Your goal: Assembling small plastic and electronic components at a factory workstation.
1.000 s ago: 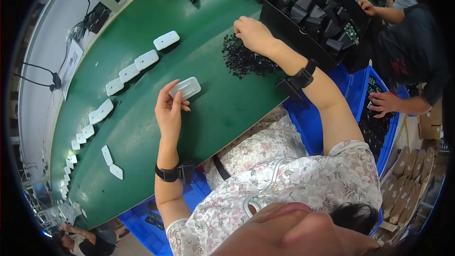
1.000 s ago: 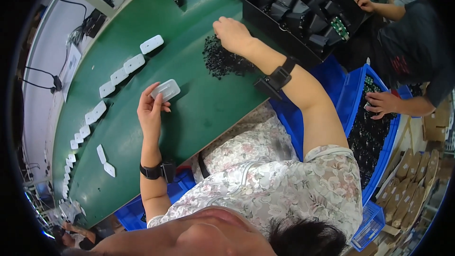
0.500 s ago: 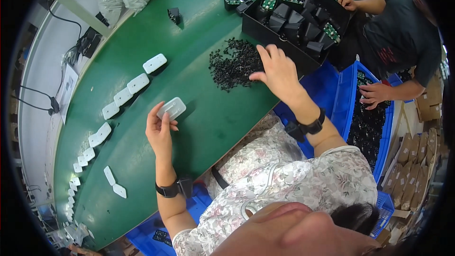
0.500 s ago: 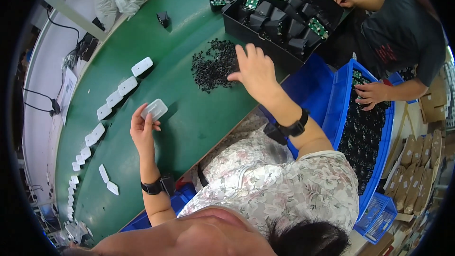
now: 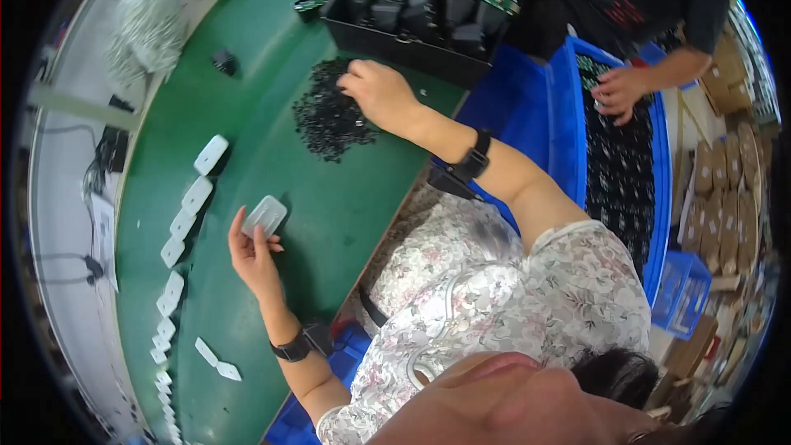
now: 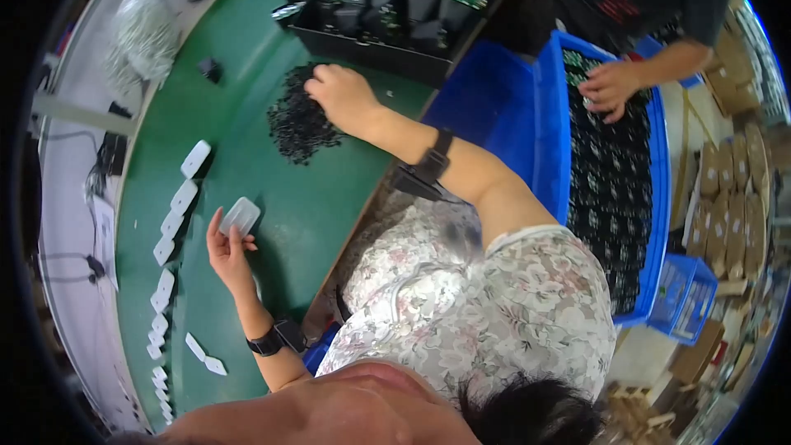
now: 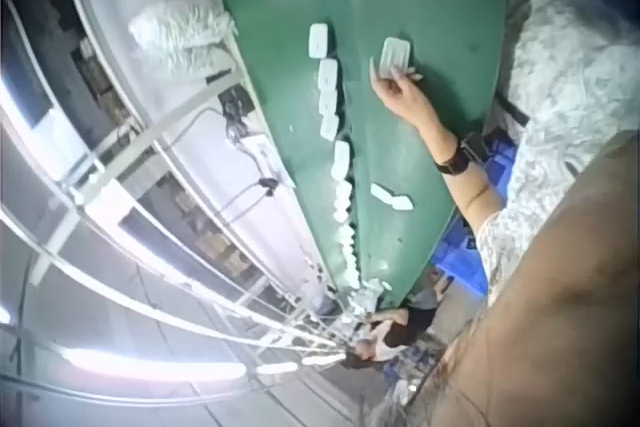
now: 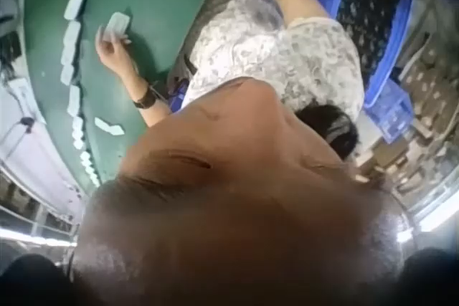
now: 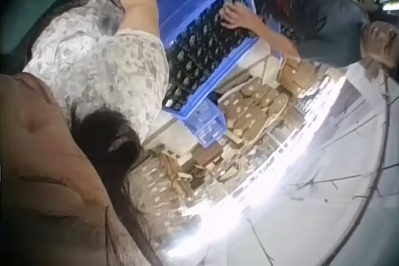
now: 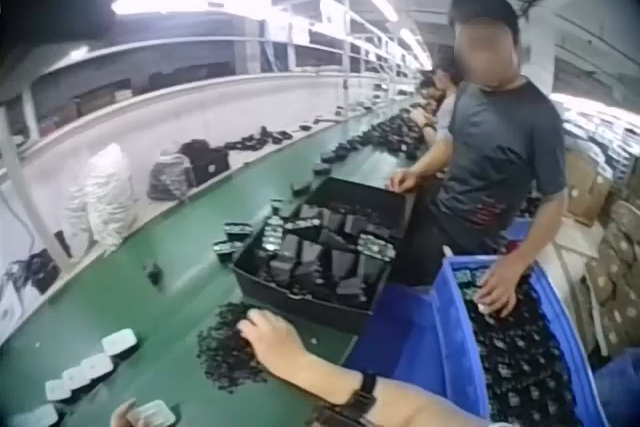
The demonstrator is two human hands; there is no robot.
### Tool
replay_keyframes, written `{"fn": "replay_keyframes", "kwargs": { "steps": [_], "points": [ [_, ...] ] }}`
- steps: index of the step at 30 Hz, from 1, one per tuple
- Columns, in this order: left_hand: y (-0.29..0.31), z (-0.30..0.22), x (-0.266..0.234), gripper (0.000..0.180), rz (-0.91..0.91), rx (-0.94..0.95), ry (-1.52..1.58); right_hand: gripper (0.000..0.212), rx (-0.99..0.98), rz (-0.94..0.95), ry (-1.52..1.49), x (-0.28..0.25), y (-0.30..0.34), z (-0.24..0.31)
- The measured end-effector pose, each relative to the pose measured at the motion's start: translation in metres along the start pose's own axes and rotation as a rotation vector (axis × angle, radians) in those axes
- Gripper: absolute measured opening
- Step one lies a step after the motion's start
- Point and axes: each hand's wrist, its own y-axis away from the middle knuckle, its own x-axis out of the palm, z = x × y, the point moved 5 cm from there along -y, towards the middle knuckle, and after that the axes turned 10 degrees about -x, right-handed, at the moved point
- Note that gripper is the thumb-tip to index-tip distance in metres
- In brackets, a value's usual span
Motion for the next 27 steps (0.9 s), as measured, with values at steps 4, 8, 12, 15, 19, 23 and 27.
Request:
{"fn": "replay_keyframes", "kwargs": {
  "steps": [4, 8, 12, 15, 19, 23, 27],
  "points": [
    [-0.002, -0.003, -0.003, 0.036, -0.020, 0.022, -0.033, 0.016, -0.035, -0.039, 0.115, -0.006, -0.011, 0.009],
    [-0.001, -0.011, -0.007, 0.034, -0.098, 0.091, -0.072, 0.024, 0.020, -0.091, 0.088, -0.013, -0.012, 0.010],
    [0.000, -0.026, -0.003, 0.030, -0.167, 0.179, -0.101, 0.018, 0.011, -0.203, -0.066, -0.012, -0.013, 0.007],
    [0.000, -0.027, -0.008, 0.027, -0.168, 0.196, -0.170, 0.014, 0.033, -0.274, -0.436, -0.014, -0.029, 0.030],
    [-0.005, -0.036, 0.002, 0.022, -0.164, 0.201, -0.287, 0.021, 0.090, -0.127, -0.912, -0.005, -0.054, 0.087],
    [-0.011, -0.045, -0.009, 0.022, -0.210, 0.189, -0.347, 0.010, -0.071, -0.098, -1.027, 0.040, -0.078, 0.144],
    [-0.008, -0.056, -0.007, 0.024, -0.329, 0.213, -0.338, 0.015, -0.036, 0.052, -1.239, 0.052, -0.082, 0.163]
  ]
}}
